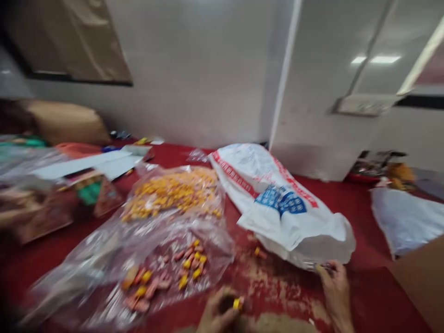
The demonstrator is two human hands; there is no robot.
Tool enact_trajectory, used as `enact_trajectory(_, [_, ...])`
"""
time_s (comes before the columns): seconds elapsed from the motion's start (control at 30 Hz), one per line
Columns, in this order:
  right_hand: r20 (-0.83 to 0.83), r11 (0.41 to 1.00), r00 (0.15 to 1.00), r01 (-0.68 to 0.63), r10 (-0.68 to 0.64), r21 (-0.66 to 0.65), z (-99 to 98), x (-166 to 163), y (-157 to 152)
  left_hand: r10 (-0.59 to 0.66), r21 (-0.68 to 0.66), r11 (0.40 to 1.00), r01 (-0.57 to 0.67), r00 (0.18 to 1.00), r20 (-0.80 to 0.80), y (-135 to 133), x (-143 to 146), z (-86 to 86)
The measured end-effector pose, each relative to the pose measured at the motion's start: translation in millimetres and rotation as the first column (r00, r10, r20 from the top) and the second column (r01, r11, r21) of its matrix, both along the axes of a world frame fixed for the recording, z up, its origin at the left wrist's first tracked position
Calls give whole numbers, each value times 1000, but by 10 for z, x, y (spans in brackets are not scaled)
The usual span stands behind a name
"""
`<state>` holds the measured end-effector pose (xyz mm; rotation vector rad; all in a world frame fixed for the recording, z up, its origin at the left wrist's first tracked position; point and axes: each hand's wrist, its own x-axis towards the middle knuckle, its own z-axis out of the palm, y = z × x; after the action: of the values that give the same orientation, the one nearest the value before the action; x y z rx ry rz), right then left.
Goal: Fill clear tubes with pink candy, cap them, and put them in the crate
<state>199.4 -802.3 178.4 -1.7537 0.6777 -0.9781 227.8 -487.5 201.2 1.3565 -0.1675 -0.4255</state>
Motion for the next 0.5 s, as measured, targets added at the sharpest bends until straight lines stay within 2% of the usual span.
enact_trajectory(0.03, [50, 983, 997, -67, 59, 170, -25, -125, 119, -3, 2, 1000, 3, 999, -52, 18, -40, -46])
enact_trajectory(0.07, [129, 928, 986, -141, 103, 345, -19, -230, 261, 28, -44, 999, -31, 996, -84, 30, -59, -65])
enact_trajectory(0.1, [190, 875, 971, -215, 145, 434, 7, -307, 418, 47, -87, 994, -59, 990, -133, 38, -58, -65])
enact_trajectory(0.2, [222, 758, 946, -322, 236, 567, 54, -381, 885, 83, -213, 968, -133, 970, -228, 49, 14, -23])
enact_trajectory(0.27, [185, 701, 940, -338, 288, 628, 0, -360, 1108, 132, -225, 957, -186, 963, -237, 59, 51, -13])
enact_trajectory(0.33, [157, 681, 937, -336, 311, 651, -95, -335, 1230, 171, -192, 957, -215, 960, -222, 79, 48, -36])
enact_trajectory(0.4, [152, 691, 938, -334, 312, 642, -187, -319, 1277, 198, -131, 966, -222, 964, -175, 102, 18, -90])
enact_trajectory(0.5, [157, 720, 944, -322, 288, 615, -269, -293, 1273, 238, 92, 966, -243, 969, 60, 118, -28, -183])
